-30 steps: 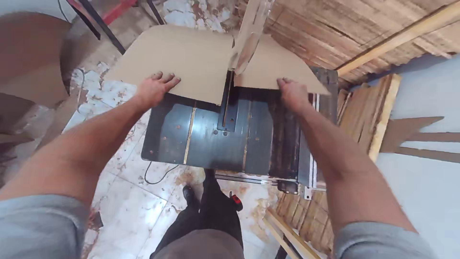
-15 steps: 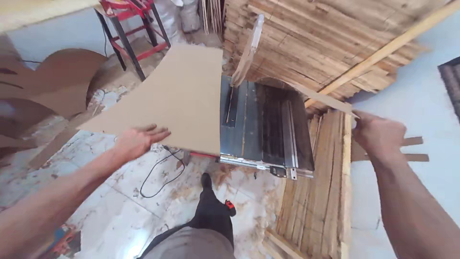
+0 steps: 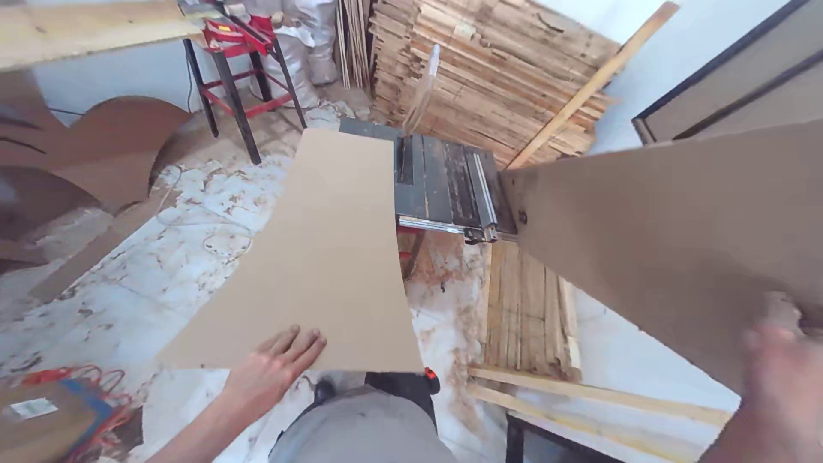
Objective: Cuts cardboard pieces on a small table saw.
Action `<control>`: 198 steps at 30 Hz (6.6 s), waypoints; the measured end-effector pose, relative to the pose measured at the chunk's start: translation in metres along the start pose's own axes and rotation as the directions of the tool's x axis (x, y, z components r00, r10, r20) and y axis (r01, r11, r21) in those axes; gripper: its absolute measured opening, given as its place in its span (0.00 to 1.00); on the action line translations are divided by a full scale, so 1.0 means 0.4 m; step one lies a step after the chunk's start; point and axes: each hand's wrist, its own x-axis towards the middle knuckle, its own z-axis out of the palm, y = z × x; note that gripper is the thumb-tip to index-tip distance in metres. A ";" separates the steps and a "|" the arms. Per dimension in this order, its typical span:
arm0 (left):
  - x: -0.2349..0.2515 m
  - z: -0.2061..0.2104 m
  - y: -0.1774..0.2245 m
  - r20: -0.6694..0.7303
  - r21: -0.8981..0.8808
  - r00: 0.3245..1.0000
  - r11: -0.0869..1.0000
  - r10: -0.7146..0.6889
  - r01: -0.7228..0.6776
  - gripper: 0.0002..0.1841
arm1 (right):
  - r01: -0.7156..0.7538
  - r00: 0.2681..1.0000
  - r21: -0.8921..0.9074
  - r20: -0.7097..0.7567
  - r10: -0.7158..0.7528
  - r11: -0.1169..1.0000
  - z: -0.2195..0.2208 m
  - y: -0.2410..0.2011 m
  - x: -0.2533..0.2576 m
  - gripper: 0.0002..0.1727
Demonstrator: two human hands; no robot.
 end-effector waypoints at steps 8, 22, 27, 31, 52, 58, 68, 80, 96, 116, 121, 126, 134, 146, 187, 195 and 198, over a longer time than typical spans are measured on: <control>-0.215 -0.202 0.324 0.189 -0.113 0.982 0.992 -0.028 0.050 0.26 | -0.087 0.985 -0.229 0.126 0.119 0.970 -0.059 0.225 -0.108 0.26; -0.217 -0.201 0.765 0.095 0.042 0.995 0.999 0.023 -0.028 0.23 | -0.122 0.889 -0.196 0.414 0.195 0.973 -0.019 0.642 -0.231 0.20; -0.131 -0.112 0.821 -0.060 0.062 0.996 0.996 0.073 -0.069 0.22 | -0.175 0.903 -0.129 0.375 0.211 0.976 -0.085 0.683 -0.265 0.19; -0.041 -0.060 0.862 -0.095 0.057 0.990 0.993 0.109 -0.104 0.22 | -0.238 0.908 -0.123 0.325 0.266 0.963 -0.144 0.707 -0.293 0.19; 0.148 0.054 1.052 0.081 0.043 0.981 0.982 0.178 -0.182 0.23 | -0.255 0.864 -0.253 0.373 0.337 0.933 -0.123 0.817 -0.406 0.17; 0.197 0.072 1.084 0.165 -0.009 0.972 0.985 0.170 -0.171 0.24 | -0.276 0.849 -0.225 0.399 0.347 0.934 -0.095 0.870 -0.419 0.18; 0.248 0.119 1.087 0.191 0.007 0.968 0.986 0.162 -0.167 0.23 | -0.364 0.828 -0.201 0.378 0.415 0.909 -0.047 0.922 -0.434 0.17; 0.334 0.157 1.023 0.269 -0.067 0.950 0.987 0.159 -0.146 0.23 | -0.390 0.791 -0.220 0.417 0.448 0.894 0.027 0.892 -0.405 0.15; 0.367 0.236 0.898 0.232 -0.112 0.957 0.982 0.176 -0.153 0.24 | -0.367 0.787 -0.330 0.388 0.479 0.870 0.095 0.790 -0.349 0.16; 0.107 -0.010 1.095 0.074 -0.071 0.997 0.997 0.013 -0.008 0.22 | -0.289 0.505 -0.047 0.841 0.194 0.956 0.539 0.542 -0.523 0.15; 0.100 0.023 1.145 -0.024 -0.053 0.999 0.998 0.035 -0.036 0.21 | -0.261 0.489 -0.026 0.858 0.155 0.965 0.527 0.543 -0.503 0.15; 0.100 0.087 1.141 -0.028 -0.017 0.995 0.995 0.096 -0.096 0.21 | -0.255 0.522 -0.030 0.837 0.164 0.966 0.499 0.564 -0.475 0.16; 0.086 0.093 1.077 -0.010 0.013 0.990 0.990 0.137 -0.137 0.22 | -0.291 0.546 -0.066 0.808 0.222 0.954 0.472 0.576 -0.477 0.15; 0.159 0.086 1.051 -0.023 0.009 0.988 0.988 0.151 -0.151 0.20 | -0.288 0.566 -0.065 0.793 0.225 0.955 0.465 0.552 -0.480 0.14; 0.457 0.230 0.817 0.121 -0.064 0.970 0.977 0.209 -0.203 0.26 | -0.415 0.593 -0.173 0.693 0.410 0.893 0.442 0.629 -0.444 0.15; 0.521 0.264 0.782 0.164 -0.058 0.970 0.983 0.180 -0.173 0.29 | -0.412 0.607 -0.167 0.683 0.407 0.895 0.475 0.701 -0.349 0.16; 0.550 0.282 0.763 0.184 -0.061 0.967 0.984 0.178 -0.170 0.28 | -0.424 0.615 -0.156 0.674 0.410 0.892 0.488 0.711 -0.301 0.16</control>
